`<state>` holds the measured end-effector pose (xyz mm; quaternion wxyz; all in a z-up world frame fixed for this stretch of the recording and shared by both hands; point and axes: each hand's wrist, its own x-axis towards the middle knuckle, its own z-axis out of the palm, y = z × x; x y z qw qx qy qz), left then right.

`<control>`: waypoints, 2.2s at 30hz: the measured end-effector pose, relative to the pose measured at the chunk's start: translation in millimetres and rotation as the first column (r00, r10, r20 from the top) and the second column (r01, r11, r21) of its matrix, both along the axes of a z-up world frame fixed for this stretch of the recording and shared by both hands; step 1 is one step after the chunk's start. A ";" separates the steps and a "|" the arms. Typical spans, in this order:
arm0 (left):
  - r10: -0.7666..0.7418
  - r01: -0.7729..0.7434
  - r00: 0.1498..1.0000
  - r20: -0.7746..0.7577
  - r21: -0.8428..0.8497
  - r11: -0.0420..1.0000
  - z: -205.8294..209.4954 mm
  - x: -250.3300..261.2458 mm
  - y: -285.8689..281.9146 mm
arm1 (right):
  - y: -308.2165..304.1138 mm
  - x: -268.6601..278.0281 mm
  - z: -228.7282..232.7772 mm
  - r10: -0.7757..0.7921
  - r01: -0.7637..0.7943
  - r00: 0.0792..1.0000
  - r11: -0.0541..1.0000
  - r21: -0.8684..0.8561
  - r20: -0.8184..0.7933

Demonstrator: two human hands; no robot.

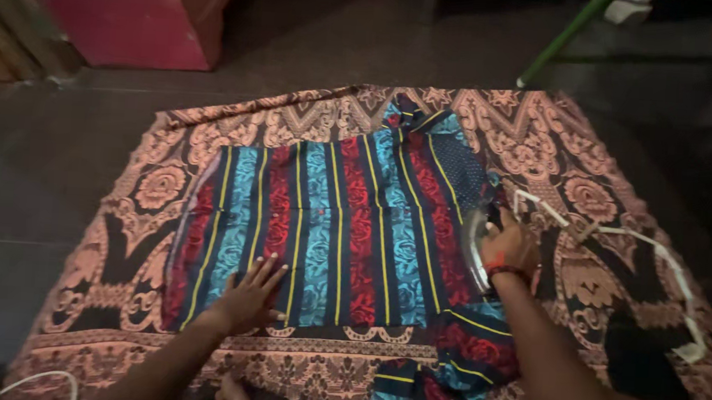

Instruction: The person irons a patterned shirt laid out on a patterned cloth on the floor. They use a handheld iron to smooth the fabric, adjusting the shirt and sleeves as needed.

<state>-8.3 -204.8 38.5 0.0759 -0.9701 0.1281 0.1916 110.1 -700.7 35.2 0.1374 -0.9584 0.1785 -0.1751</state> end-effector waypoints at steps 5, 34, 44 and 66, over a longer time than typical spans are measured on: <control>0.148 -0.150 0.988 -0.033 -0.072 0.986 25.7 -0.6 -21.1 | -26.2 -0.5 5.0 0.295 -0.314 0.944 0.940 0.130 0.149; 0.274 0.114 0.795 0.541 -0.577 0.808 -46.2 100.4 -296.6 | -30.5 -18.5 42.0 0.418 -0.442 0.896 0.875 0.196 0.152; 0.314 0.066 0.773 0.552 -0.562 0.825 -51.3 100.5 -296.4 | -21.9 -20.7 52.9 0.488 -0.497 0.865 0.865 0.069 0.118; 0.289 -0.019 0.865 0.410 -0.549 0.836 -84.8 119.6 -291.9 | -50.5 -3.8 37.9 0.257 -0.267 0.963 0.951 0.157 0.080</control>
